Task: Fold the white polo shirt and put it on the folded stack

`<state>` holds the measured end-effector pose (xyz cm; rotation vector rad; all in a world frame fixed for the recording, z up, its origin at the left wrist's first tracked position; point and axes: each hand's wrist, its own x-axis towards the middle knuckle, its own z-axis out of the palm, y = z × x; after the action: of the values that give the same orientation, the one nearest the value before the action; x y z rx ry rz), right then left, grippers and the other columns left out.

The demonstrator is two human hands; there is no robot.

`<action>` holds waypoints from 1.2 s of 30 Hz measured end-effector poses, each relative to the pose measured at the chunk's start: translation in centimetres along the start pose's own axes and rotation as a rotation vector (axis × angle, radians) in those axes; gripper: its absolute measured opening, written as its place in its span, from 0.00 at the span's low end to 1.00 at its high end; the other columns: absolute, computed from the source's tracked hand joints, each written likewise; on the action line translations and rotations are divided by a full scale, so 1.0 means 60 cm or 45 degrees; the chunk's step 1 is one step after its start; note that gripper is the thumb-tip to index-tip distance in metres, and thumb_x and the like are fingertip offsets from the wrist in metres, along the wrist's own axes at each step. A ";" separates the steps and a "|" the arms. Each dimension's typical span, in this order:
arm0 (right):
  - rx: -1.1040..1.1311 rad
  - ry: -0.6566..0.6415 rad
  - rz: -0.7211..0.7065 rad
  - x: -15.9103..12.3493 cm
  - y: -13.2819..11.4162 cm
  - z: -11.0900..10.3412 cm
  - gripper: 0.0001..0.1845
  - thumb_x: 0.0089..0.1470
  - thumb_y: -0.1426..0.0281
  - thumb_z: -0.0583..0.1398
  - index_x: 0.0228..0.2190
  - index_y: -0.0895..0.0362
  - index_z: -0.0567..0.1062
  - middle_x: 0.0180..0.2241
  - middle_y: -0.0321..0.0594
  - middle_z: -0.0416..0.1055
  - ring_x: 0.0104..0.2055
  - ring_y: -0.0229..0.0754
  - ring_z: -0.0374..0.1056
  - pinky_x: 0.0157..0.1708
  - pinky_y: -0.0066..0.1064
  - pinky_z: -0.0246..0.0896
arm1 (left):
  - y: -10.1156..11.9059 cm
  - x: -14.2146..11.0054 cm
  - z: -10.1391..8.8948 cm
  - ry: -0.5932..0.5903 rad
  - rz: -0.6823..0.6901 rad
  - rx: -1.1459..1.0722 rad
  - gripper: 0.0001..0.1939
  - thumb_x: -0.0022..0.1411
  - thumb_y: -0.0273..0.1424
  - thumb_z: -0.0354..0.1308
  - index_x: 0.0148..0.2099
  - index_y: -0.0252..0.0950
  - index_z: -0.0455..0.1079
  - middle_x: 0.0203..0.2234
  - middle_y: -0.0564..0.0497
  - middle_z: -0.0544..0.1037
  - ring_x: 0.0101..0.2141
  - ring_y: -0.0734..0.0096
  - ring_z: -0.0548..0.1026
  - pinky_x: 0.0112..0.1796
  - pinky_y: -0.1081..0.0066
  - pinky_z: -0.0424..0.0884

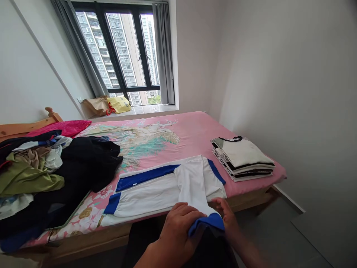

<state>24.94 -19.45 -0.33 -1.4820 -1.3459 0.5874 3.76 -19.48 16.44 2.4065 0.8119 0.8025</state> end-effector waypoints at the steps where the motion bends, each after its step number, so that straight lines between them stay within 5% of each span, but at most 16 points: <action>1: -0.118 -0.029 -0.123 0.028 0.015 0.000 0.20 0.47 0.66 0.56 0.44 0.54 0.70 0.47 0.44 0.67 0.49 0.49 0.63 0.47 0.43 0.62 | 0.000 0.010 -0.009 0.042 0.000 -0.019 0.13 0.62 0.32 0.51 0.47 0.43 0.73 0.33 0.49 0.79 0.35 0.67 0.75 0.45 0.64 0.68; 4: -0.407 -0.166 -0.398 0.108 0.056 0.010 0.29 0.46 0.71 0.55 0.52 0.55 0.66 0.56 0.47 0.59 0.60 0.50 0.52 0.57 0.48 0.50 | -0.011 0.047 -0.045 0.171 -0.067 -0.107 0.11 0.62 0.33 0.52 0.40 0.39 0.75 0.31 0.48 0.79 0.33 0.67 0.75 0.39 0.68 0.69; 7: -0.570 -0.235 -0.518 0.185 0.080 0.028 0.28 0.44 0.73 0.55 0.50 0.56 0.69 0.57 0.48 0.58 0.61 0.51 0.50 0.58 0.49 0.48 | -0.057 0.087 -0.102 0.444 -0.363 -0.287 0.13 0.57 0.39 0.57 0.29 0.34 0.74 0.22 0.51 0.76 0.25 0.70 0.71 0.29 0.71 0.68; 11: -0.607 -0.205 -0.513 0.291 0.079 0.051 0.11 0.48 0.70 0.54 0.33 0.57 0.75 0.46 0.46 0.69 0.54 0.47 0.59 0.55 0.44 0.51 | -0.201 0.112 -0.193 1.139 -0.783 -0.639 0.18 0.49 0.42 0.63 0.33 0.31 0.74 0.23 0.53 0.76 0.27 0.72 0.72 0.30 0.74 0.69; 14: -0.632 -0.250 -0.409 0.357 0.071 0.068 0.10 0.51 0.67 0.55 0.30 0.57 0.75 0.41 0.44 0.72 0.49 0.44 0.62 0.51 0.38 0.53 | -0.330 0.087 -0.228 1.347 -1.099 -0.843 0.17 0.51 0.38 0.63 0.41 0.34 0.72 0.28 0.53 0.77 0.30 0.73 0.74 0.33 0.74 0.71; 17: -0.665 -0.327 -0.338 0.396 0.070 0.085 0.09 0.50 0.67 0.55 0.29 0.56 0.75 0.37 0.42 0.73 0.44 0.42 0.64 0.47 0.34 0.54 | -0.426 0.028 -0.212 1.279 -1.416 -0.878 0.13 0.55 0.31 0.60 0.42 0.29 0.69 0.25 0.50 0.75 0.26 0.70 0.73 0.30 0.67 0.72; 20: -0.693 -0.418 -0.279 0.408 0.078 0.098 0.10 0.51 0.67 0.55 0.29 0.55 0.76 0.35 0.41 0.74 0.41 0.42 0.66 0.43 0.31 0.54 | -0.480 -0.032 -0.177 1.218 -1.624 -0.897 0.12 0.55 0.25 0.58 0.43 0.28 0.66 0.22 0.51 0.73 0.23 0.70 0.73 0.29 0.65 0.73; 23: -0.704 -0.505 -0.259 0.410 0.091 0.101 0.11 0.51 0.66 0.54 0.28 0.56 0.76 0.34 0.42 0.74 0.39 0.42 0.66 0.41 0.31 0.54 | -0.514 -0.066 -0.165 1.154 -1.682 -0.935 0.11 0.58 0.25 0.56 0.44 0.29 0.65 0.23 0.52 0.73 0.24 0.71 0.73 0.30 0.65 0.74; 28: -0.691 -0.554 -0.114 0.432 0.114 0.104 0.16 0.55 0.62 0.49 0.30 0.56 0.73 0.32 0.43 0.73 0.34 0.42 0.66 0.34 0.31 0.54 | -0.553 -0.088 -0.205 0.986 -1.632 -0.880 0.13 0.53 0.32 0.62 0.39 0.31 0.69 0.21 0.51 0.74 0.23 0.73 0.72 0.28 0.70 0.72; 32: -0.738 -0.382 -0.066 0.434 0.116 0.117 0.15 0.53 0.62 0.50 0.34 0.55 0.73 0.36 0.45 0.74 0.38 0.46 0.67 0.38 0.35 0.57 | -0.558 -0.120 -0.221 0.900 -1.637 -0.652 0.17 0.44 0.37 0.67 0.33 0.30 0.72 0.17 0.53 0.72 0.19 0.74 0.69 0.21 0.76 0.64; 36: -0.734 -0.084 -0.316 0.399 0.102 0.133 0.17 0.52 0.62 0.51 0.38 0.56 0.73 0.40 0.45 0.73 0.44 0.49 0.65 0.47 0.40 0.56 | -0.564 -0.155 -0.212 0.830 -1.621 -0.470 0.19 0.38 0.40 0.68 0.29 0.31 0.72 0.16 0.53 0.72 0.18 0.74 0.68 0.22 0.75 0.63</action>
<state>27.02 6.35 -2.48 -1.7122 -1.8166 0.0836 -23.53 1.59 2.17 0.8844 1.8921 0.9840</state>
